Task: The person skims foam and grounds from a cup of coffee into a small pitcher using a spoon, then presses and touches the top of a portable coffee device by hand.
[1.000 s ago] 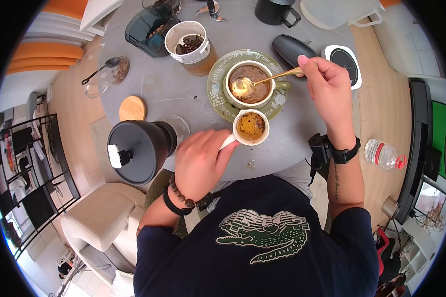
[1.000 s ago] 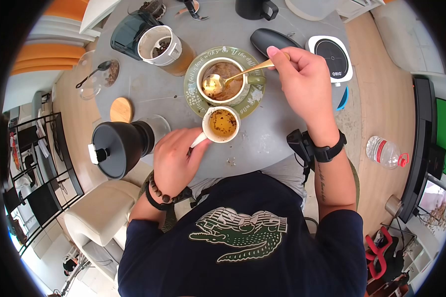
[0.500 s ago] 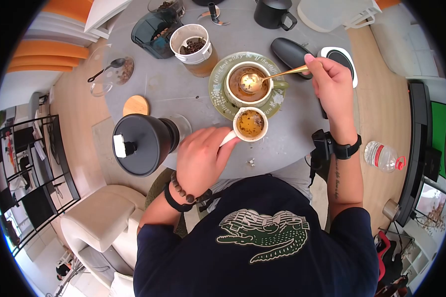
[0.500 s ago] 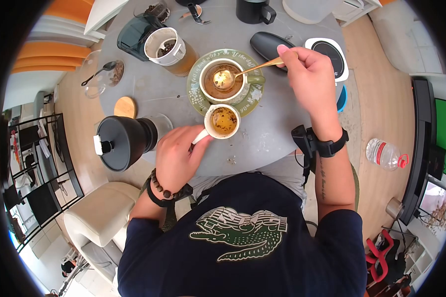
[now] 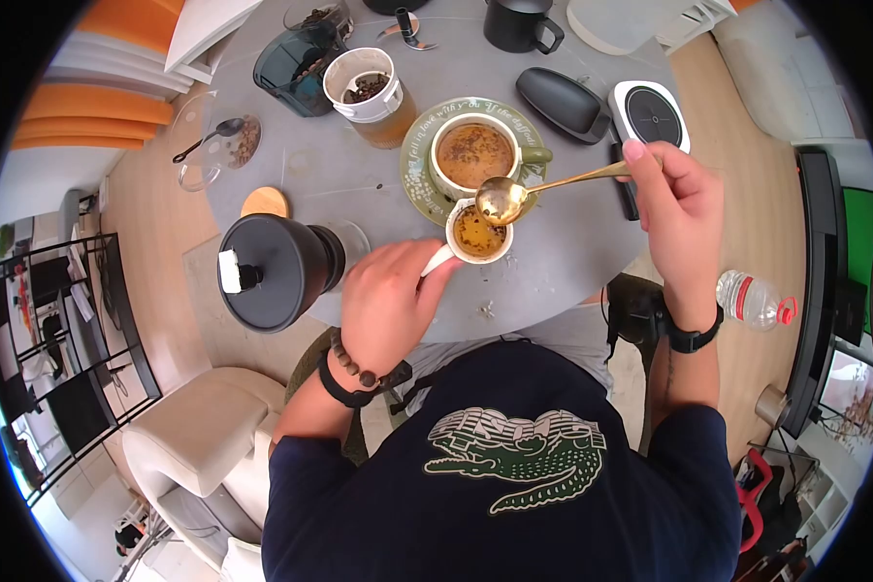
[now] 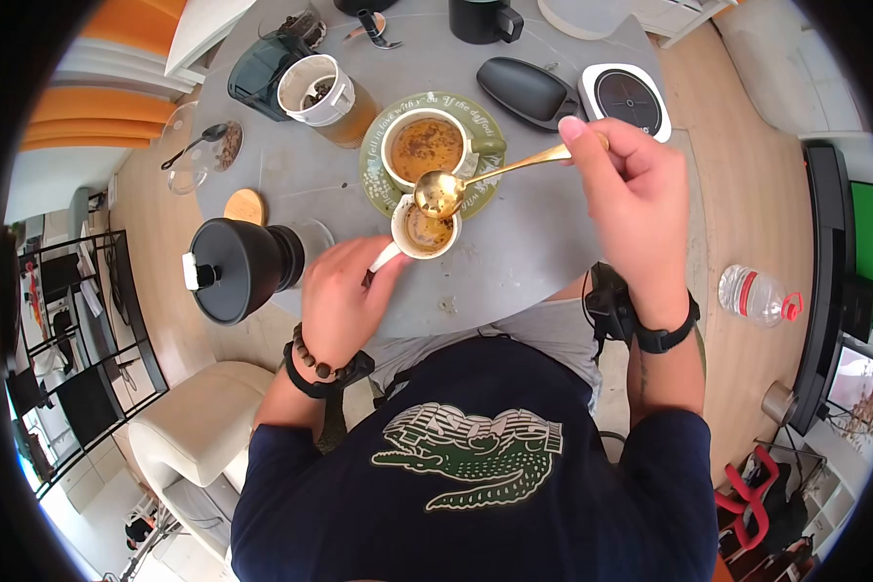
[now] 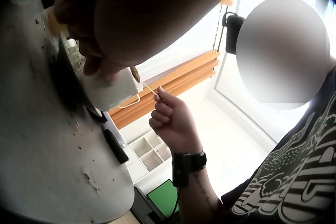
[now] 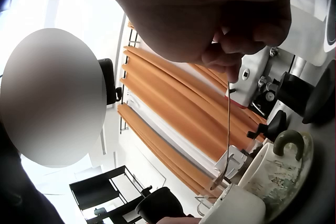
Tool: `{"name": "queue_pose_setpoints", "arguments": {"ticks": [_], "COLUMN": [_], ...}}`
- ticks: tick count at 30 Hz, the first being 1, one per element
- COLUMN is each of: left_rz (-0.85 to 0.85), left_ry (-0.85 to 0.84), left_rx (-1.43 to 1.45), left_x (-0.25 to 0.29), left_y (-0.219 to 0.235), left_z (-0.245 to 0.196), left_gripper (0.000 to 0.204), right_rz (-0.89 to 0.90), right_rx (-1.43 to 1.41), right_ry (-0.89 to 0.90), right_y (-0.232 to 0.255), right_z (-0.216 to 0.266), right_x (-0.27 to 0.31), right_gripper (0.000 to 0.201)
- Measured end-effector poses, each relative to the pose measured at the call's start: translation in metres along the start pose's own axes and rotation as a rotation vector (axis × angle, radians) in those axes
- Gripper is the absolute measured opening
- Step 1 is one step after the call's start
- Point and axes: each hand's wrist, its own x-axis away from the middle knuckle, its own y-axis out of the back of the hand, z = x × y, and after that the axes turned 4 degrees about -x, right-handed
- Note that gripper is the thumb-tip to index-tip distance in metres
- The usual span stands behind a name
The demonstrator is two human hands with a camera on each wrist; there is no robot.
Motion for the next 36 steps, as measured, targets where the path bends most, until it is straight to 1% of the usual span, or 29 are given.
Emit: {"name": "queue_pose_setpoints", "arguments": {"ticks": [2, 4, 5, 7, 8, 10, 14, 16, 17, 19, 20, 22, 23, 25, 26, 28, 32, 36], "left_rz": [-0.016, -0.024, -0.024, -0.012, -0.013, -0.024, -0.017, 0.016, 0.014, 0.019, 0.019, 0.017, 0.017, 0.017, 0.017, 0.024, 0.029, 0.024], "left_ry": [-0.01, -0.015, -0.015, -0.006, -0.006, -0.015, -0.008, 0.005, 0.005, 0.012, 0.012, 0.01, 0.01, 0.008, 0.009, 0.013, 0.018, 0.013], "left_rx": [-0.001, -0.008, -0.008, -0.004, -0.004, 0.002, 0.002, -0.004, -0.003, -0.01, -0.01, -0.001, -0.002, -0.002, -0.003, 0.003, -0.002, -0.004], "left_x": [0.0, 0.0, 0.0, 0.0, 0.0, 0.0, 0.0, 0.001, 0.001, 0.001, 0.001, 0.0, 0.0, 0.0, 0.0, -0.001, -0.001, 0.0], "left_y": [-0.001, -0.001, 0.0, 0.001, 0.001, 0.0, 0.001, 0.002, 0.002, 0.002, 0.002, 0.003, 0.003, 0.003, 0.003, 0.003, 0.004, 0.003], "left_z": [0.0, 0.0, -0.001, -0.002, -0.002, -0.001, 0.0, 0.001, 0.001, 0.0, 0.0, 0.0, 0.0, 0.0, 0.0, -0.001, -0.002, 0.0], "left_gripper": [0.019, 0.02, 0.02, 0.02, 0.02, 0.02, 0.02, 0.021, 0.021, 0.021, 0.021, 0.021, 0.021, 0.021, 0.021, 0.021, 0.021, 0.02], "right_rz": [-0.008, -0.055, -0.055, -0.012, -0.011, 0.001, 0.024, -0.055, -0.053, -0.191, -0.191, -0.22, -0.22, -0.16, -0.16, -0.114, -0.111, -0.114], "right_rx": [0.025, 0.17, 0.169, 0.277, 0.277, 0.319, 0.333, 0.194, 0.196, 0.03, 0.03, 0.205, 0.204, 0.432, 0.432, 0.523, 0.562, 0.625], "right_ry": [0.025, 0.201, 0.202, 0.485, 0.486, 0.608, 0.646, 0.421, 0.422, 0.185, 0.185, 0.479, 0.48, 0.721, 0.72, 0.891, 0.933, 0.862], "right_y": [-0.003, -0.006, -0.006, -0.006, -0.006, -0.006, -0.005, -0.005, -0.006, -0.011, -0.013, -0.019, -0.022, -0.029, -0.031, -0.034, -0.04, -0.046], "right_z": [0.001, 0.002, 0.002, 0.004, 0.005, 0.006, 0.002, -0.001, 0.0, 0.001, -0.002, -0.01, -0.01, -0.01, -0.009, -0.008, -0.011, -0.015], "right_x": [0.01, 0.017, 0.019, 0.022, 0.024, 0.026, 0.025, 0.024, 0.019, 0.003, -0.003, -0.01, -0.011, -0.012, -0.013, -0.016, -0.02, -0.021], "right_gripper": [0.031, 0.023, 0.023, 0.015, 0.015, 0.01, 0.011, 0.012, 0.012, 0.014, 0.014, 0.013, 0.013, 0.01, 0.01, 0.008, 0.01, 0.014]}}
